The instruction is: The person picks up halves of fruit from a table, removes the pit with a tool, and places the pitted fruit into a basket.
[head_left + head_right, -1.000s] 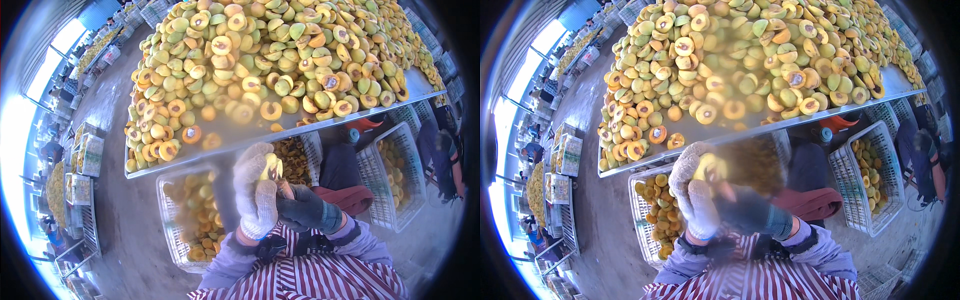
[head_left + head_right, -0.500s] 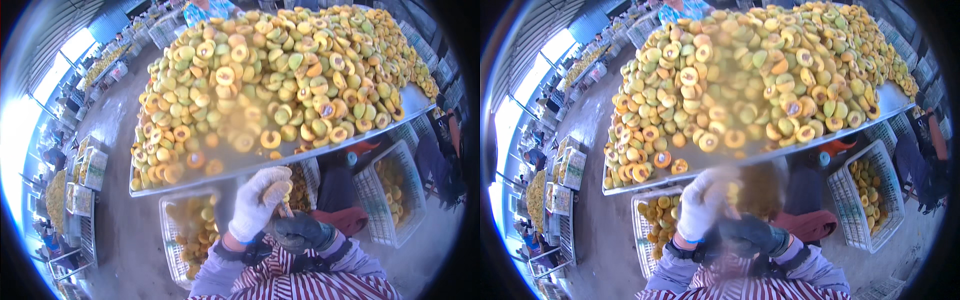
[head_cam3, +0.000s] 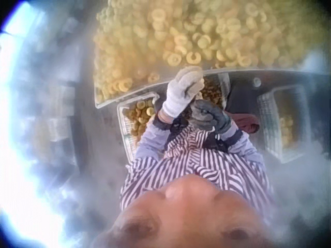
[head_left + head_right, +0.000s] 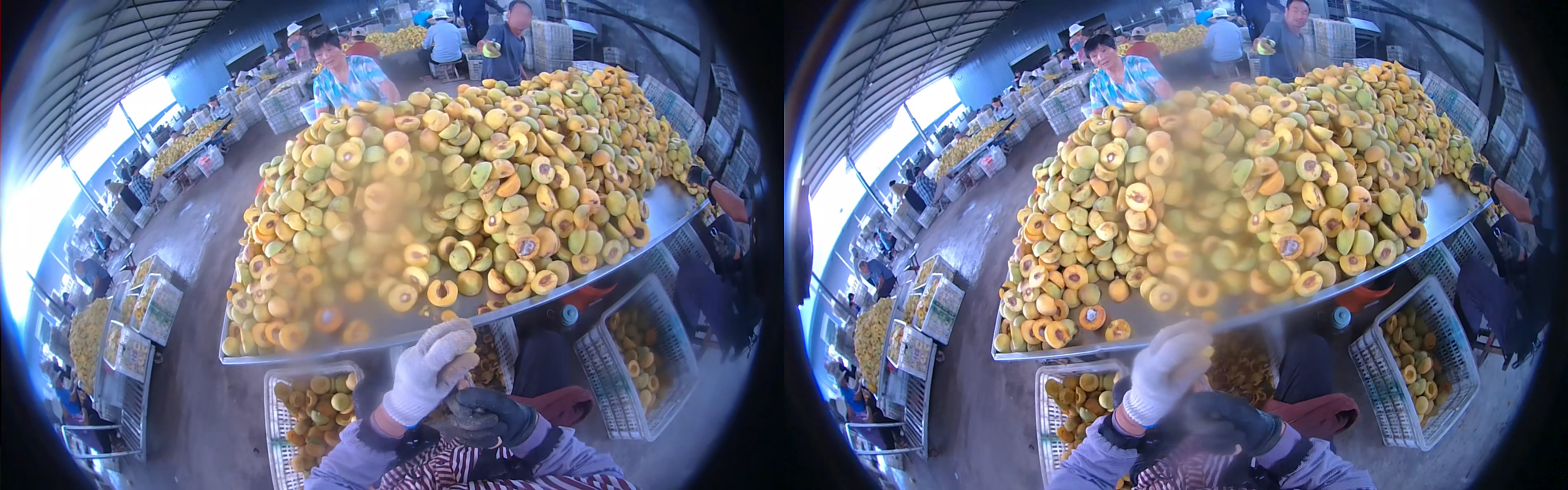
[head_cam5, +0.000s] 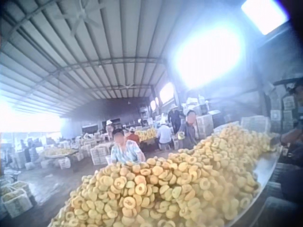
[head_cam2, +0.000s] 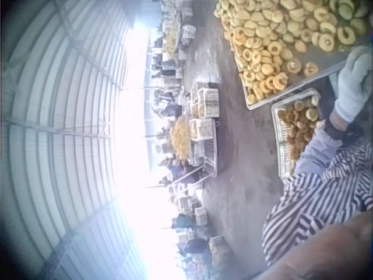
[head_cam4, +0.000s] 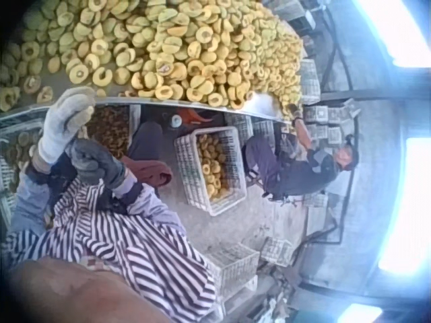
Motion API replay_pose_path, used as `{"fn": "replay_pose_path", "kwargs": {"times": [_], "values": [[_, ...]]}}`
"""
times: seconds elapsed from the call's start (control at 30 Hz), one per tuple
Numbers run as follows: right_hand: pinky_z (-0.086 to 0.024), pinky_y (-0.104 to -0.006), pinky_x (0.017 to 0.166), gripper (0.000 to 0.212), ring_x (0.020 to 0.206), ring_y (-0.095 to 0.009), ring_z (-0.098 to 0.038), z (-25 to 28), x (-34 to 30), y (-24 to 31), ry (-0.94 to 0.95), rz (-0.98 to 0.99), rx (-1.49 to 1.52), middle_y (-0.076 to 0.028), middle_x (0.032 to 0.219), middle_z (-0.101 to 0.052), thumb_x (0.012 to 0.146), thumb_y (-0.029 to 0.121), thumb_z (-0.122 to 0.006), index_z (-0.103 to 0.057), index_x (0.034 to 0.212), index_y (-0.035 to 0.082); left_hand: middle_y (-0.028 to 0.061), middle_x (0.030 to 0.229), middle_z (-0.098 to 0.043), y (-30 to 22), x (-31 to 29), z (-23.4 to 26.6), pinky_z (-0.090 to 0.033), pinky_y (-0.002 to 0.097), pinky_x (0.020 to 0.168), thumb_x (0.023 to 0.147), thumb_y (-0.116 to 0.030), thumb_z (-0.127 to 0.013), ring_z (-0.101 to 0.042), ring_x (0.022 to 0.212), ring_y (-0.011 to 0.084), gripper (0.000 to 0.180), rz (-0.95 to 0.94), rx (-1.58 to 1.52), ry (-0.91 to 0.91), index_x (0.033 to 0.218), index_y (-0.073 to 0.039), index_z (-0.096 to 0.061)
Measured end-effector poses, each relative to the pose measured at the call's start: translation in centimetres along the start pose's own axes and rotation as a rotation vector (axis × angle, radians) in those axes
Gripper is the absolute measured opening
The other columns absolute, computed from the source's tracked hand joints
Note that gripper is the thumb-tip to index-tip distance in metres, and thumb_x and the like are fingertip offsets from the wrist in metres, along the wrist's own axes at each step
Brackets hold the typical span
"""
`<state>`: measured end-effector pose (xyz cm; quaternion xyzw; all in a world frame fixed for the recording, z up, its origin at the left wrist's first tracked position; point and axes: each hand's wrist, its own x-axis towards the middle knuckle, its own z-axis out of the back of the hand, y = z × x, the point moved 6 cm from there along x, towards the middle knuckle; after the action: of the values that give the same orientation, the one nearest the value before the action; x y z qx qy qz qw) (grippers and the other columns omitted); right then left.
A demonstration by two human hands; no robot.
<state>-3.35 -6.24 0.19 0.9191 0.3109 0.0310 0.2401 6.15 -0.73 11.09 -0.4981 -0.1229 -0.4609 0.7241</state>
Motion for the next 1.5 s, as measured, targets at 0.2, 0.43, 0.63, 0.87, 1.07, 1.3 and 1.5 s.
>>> {"fn": "replay_pose_path", "kwargs": {"times": [0.2, 0.43, 0.63, 0.87, 1.07, 1.3, 1.5], "values": [[-0.028, -0.0208, 0.033, 0.048, 0.033, -0.008, -0.034, 1.8, 0.1, -1.8, -0.22, -0.06, 0.239, 0.003, 0.043, -0.034, 0.093, 0.037, -0.038, -0.042, 0.052, 0.012, 0.013, 0.1, -0.061, 3.0, -0.8, -2.5, -0.048, 0.0298, 0.077, 0.075, -0.003, -0.064, -0.06, 0.086, 0.0297, 0.024, 0.42, -0.212, 0.228, 0.099, -0.004, -0.061], [-0.027, -0.0206, 0.033, 0.052, 0.031, -0.008, -0.03, -1.0, -0.2, 0.0, -0.116, -0.074, 0.168, 0.002, 0.041, -0.033, 0.097, 0.034, -0.033, -0.039, 0.05, 0.013, 0.0079, 0.09, -0.063, 1.3, -0.5, -2.4, -0.049, 0.0264, 0.065, 0.086, -0.012, -0.06, -0.062, 0.073, 0.0136, 0.017, 0.463, -0.266, 0.141, 0.1, -0.002, -0.06], [-0.027, -0.0194, 0.032, 0.054, 0.031, -0.007, -0.03, -2.3, -0.3, 0.8, -0.083, -0.104, 0.273, 0.003, 0.039, -0.031, 0.098, 0.031, -0.029, -0.037, 0.048, 0.014, 0.0055, 0.085, -0.063, 1.8, 0.1, -2.7, -0.047, 0.0229, 0.064, 0.089, -0.015, -0.057, -0.057, 0.071, 0.0066, 0.018, 0.392, -0.257, 0.214, 0.1, -0.001, -0.061], [-0.024, -0.02, 0.03, 0.056, 0.03, -0.007, -0.028, -1.9, -0.6, -0.8, -0.072, -0.195, 0.441, 0.003, 0.039, -0.031, 0.096, 0.036, -0.032, -0.034, 0.044, 0.016, 0.0038, 0.084, -0.063, 3.4, -1.0, -3.9, -0.047, 0.0215, 0.06, 0.089, -0.014, -0.058, -0.056, 0.068, 0.0056, 0.017, 0.747, -0.497, 0.363, 0.099, -0.002, -0.061], [-0.024, -0.0216, 0.032, 0.027, 0.035, -0.007, -0.029, -1.4, -1.1, -0.7, 0.262, -0.095, 0.514, 0.007, 0.046, -0.032, 0.095, 0.031, -0.043, -0.049, 0.073, 0.015, 0.0049, 0.09, -0.06, 2.1, -0.2, -4.0, -0.049, 0.0255, 0.062, 0.087, -0.01, -0.058, -0.06, 0.075, 0.009, 0.016, 0.392, -0.394, 0.332, 0.101, -0.001, -0.059], [-0.027, -0.0214, 0.031, 0.022, 0.035, -0.006, -0.032, -0.9, -0.8, -1.8, 0.22, -0.106, 0.536, 0.007, 0.048, -0.034, 0.094, 0.03, -0.044, -0.048, 0.11, 0.015, 0.0046, 0.092, -0.06, 3.3, -1.7, -4.1, -0.048, 0.0223, 0.066, 0.093, -0.024, -0.05, -0.058, 0.074, 0.0098, 0.028, 0.489, -0.656, 0.43, 0.106, 0.0, -0.056], [-0.027, -0.0202, 0.03, 0.022, 0.033, -0.006, -0.032, -1.6, -0.8, -0.8, 0.126, -0.096, 0.469, 0.006, 0.047, -0.035, 0.095, 0.031, -0.042, -0.05, 0.086, 0.013, 0.0107, 0.091, -0.061, 3.7, -2.3, -4.4, -0.049, 0.0253, 0.063, 0.093, -0.03, -0.049, -0.06, 0.071, 0.0162, 0.034, 0.684, -0.94, 0.202, 0.106, 0.001, -0.054]]}}
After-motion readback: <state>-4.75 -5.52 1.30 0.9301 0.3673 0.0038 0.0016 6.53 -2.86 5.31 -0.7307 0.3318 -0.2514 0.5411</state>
